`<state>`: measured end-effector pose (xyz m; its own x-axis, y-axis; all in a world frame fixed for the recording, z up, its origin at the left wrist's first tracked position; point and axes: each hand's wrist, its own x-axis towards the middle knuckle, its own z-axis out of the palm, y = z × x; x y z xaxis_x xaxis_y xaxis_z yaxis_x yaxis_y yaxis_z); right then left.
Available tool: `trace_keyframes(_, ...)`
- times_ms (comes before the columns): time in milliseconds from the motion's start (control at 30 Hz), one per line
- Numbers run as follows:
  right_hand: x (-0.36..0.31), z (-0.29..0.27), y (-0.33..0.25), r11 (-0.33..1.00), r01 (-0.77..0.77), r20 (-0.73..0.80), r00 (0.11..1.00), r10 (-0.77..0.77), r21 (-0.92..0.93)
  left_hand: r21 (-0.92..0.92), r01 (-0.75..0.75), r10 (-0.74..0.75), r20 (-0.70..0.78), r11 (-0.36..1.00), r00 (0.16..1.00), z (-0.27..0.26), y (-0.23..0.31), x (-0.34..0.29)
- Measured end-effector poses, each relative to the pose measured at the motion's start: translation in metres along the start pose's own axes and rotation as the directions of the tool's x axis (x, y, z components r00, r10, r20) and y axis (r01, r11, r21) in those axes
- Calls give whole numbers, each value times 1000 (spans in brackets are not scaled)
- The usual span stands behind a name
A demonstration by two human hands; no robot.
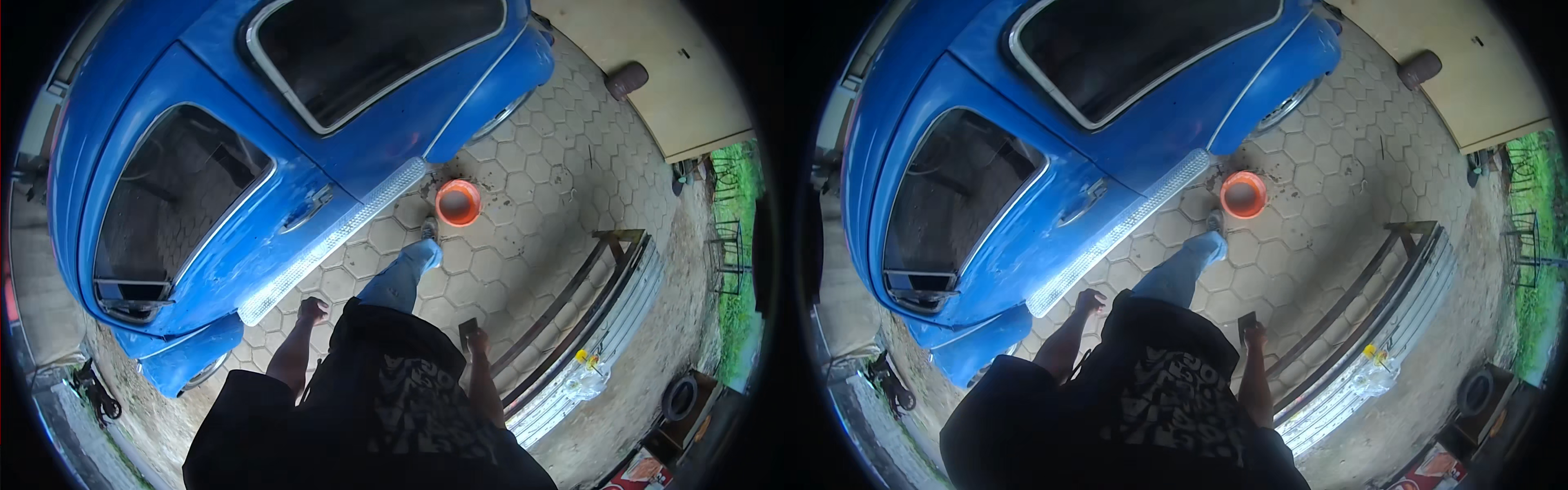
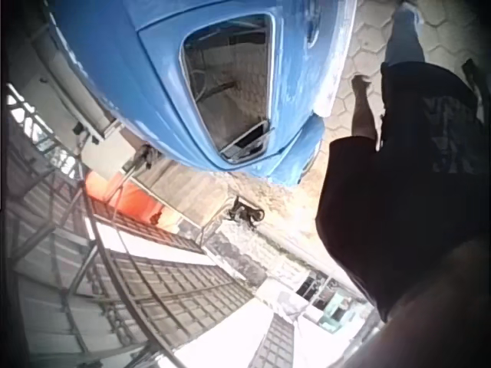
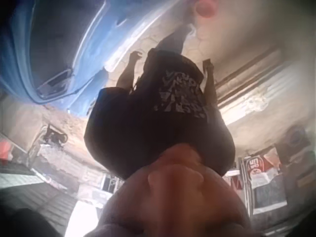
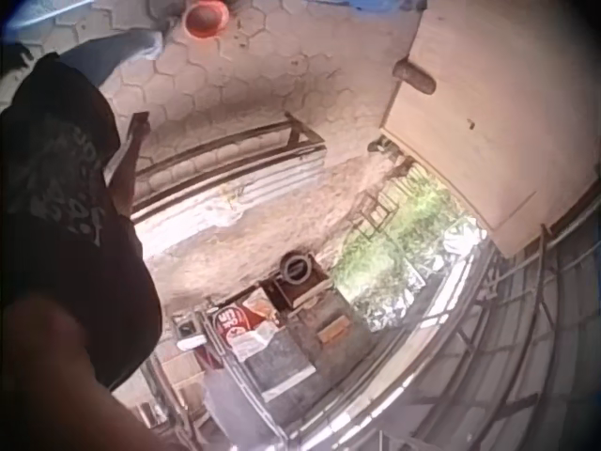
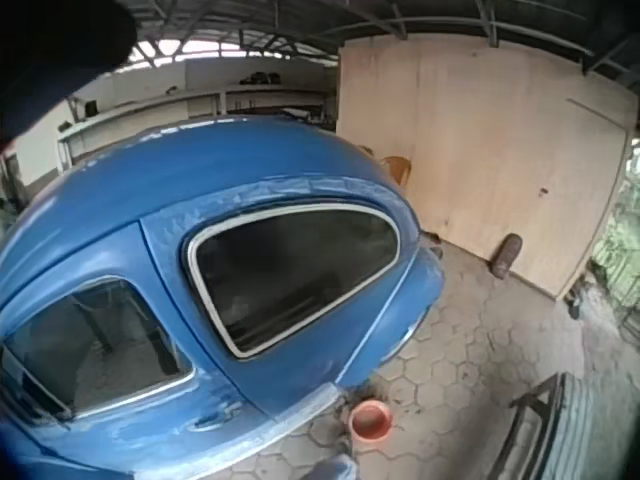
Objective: The person wets sandpaper in a bucket of water and sands the window frames and body panels of a car by hand.
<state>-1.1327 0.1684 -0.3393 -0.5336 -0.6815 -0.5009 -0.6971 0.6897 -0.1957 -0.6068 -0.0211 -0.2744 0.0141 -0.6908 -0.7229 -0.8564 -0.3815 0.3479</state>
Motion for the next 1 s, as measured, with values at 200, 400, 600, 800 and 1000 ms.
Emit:
trace_keyframes(200, 75, -132, -76, 802, -303, 70, 947, 313, 515, -101, -75, 81, 60, 992, 995, -30, 252, 143)
trace_keyframes(400, 203, -190, -117, 833, -191, 20, 977, 211, 519, -435, -143, 263, 229, 889, 937, 27, 412, 248)
trace_keyframes(600, 398, -62, -125, 939, 67, 45, 995, -87, 336, 18, -214, 204, 227, 977, 952, 170, 434, 368)
trace_keyframes(800, 591, 96, -181, 931, 280, 232, 914, -333, 234, 125, -165, 154, 93, 978, 984, 308, 395, 531)
trace_keyframes(1000, 640, 212, -189, 773, 625, -151, 758, -635, -110, -17, -63, 62, -53, 998, 997, 377, 367, 620)
